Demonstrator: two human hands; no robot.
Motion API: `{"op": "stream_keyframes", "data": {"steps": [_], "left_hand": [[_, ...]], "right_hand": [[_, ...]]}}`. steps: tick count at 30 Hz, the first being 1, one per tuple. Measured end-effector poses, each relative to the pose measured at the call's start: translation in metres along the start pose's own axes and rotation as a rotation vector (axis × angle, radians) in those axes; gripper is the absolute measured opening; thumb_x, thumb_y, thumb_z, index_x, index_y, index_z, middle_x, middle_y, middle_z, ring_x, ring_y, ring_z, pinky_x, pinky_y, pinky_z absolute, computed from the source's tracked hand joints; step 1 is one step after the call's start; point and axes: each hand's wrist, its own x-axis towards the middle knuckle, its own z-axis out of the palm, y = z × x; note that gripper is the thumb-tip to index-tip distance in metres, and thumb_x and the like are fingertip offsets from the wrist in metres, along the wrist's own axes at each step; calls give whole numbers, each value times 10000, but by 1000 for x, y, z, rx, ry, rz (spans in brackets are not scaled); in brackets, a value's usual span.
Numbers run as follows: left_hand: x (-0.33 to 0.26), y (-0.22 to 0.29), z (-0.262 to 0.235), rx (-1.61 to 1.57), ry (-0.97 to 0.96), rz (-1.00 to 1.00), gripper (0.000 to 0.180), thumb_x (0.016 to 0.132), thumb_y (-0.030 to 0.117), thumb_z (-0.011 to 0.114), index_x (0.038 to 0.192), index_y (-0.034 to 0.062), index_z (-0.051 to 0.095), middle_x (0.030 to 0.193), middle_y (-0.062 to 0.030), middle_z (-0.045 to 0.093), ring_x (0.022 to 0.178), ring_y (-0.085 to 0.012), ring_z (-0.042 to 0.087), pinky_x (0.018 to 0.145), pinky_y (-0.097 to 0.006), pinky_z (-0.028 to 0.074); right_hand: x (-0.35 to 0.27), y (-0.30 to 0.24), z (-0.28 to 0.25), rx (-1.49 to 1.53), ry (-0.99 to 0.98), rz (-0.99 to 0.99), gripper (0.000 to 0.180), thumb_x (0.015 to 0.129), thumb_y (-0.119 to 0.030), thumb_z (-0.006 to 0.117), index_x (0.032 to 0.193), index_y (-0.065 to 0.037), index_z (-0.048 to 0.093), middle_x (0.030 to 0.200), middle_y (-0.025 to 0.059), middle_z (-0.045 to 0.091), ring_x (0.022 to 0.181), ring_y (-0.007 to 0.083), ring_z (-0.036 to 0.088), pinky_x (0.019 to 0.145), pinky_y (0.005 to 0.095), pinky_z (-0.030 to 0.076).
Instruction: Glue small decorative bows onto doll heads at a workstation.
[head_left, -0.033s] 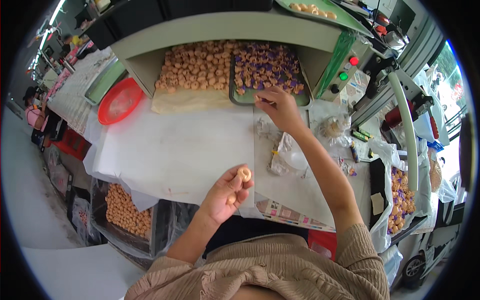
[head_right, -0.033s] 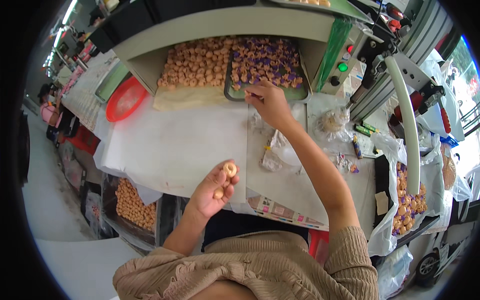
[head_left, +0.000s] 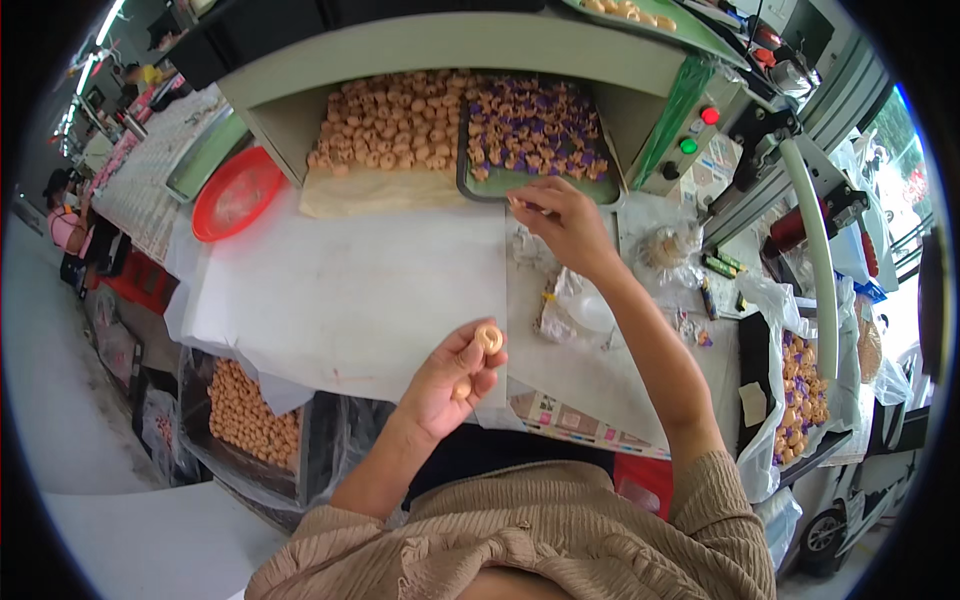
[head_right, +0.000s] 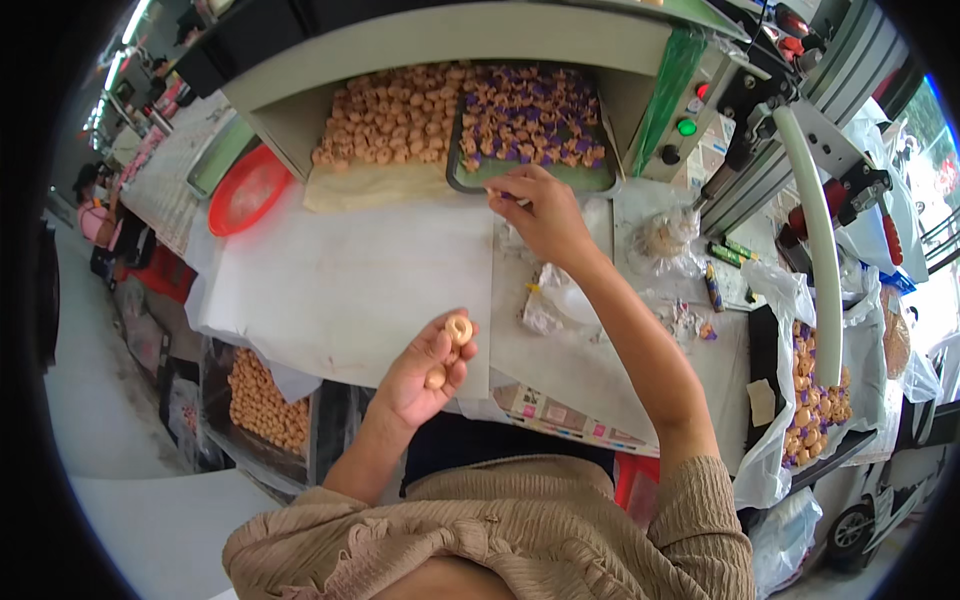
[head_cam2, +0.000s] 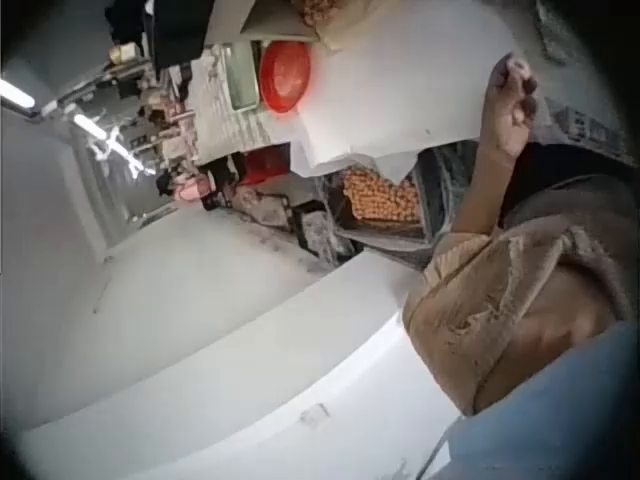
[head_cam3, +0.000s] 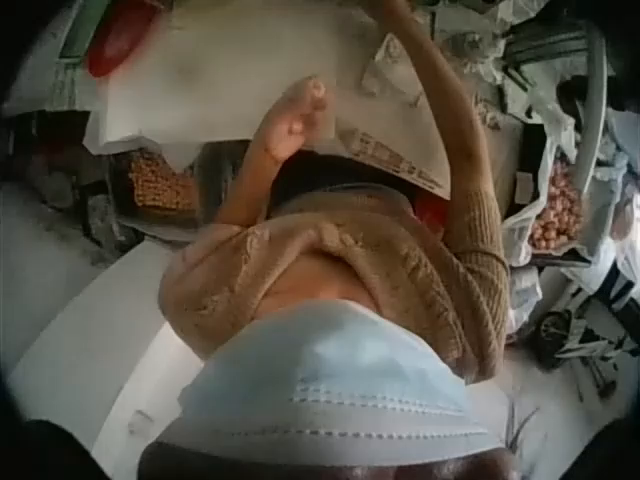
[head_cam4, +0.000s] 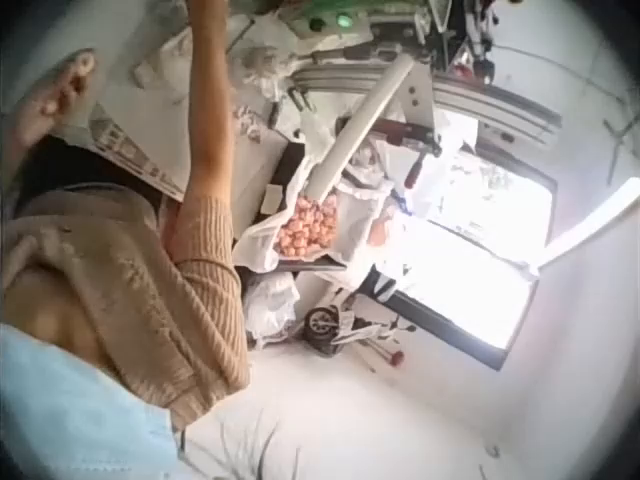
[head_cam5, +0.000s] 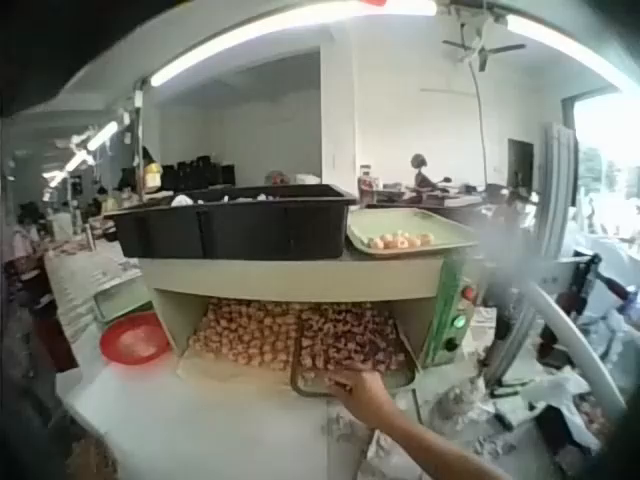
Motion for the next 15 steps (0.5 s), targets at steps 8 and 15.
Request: {"op": "stream_keyframes", "data": {"steps": [8, 15], "left_hand": [[29, -39, -5, 154, -25, -15, 407, 907, 150, 651, 1292, 89, 535, 1118, -20, 623, 959, -126, 642, 740, -215, 580], [32, -85, -4, 186, -122, -8, 358, 900, 116, 653, 1246, 74, 571, 1096, -32, 628, 920, -125, 647, 721, -223, 587]], "right_hand": [[-153, -21, -2, 329, -38, 97, 272, 822, 65, 674, 1083, -10, 668, 1154, 107, 599, 1034, 182, 613, 873, 294, 525], [-200, -9, -18, 168, 28, -15, 270, 737, 82, 731, 983, -6, 661, 1079, 123, 663, 997, 202, 644, 852, 311, 527]]}}
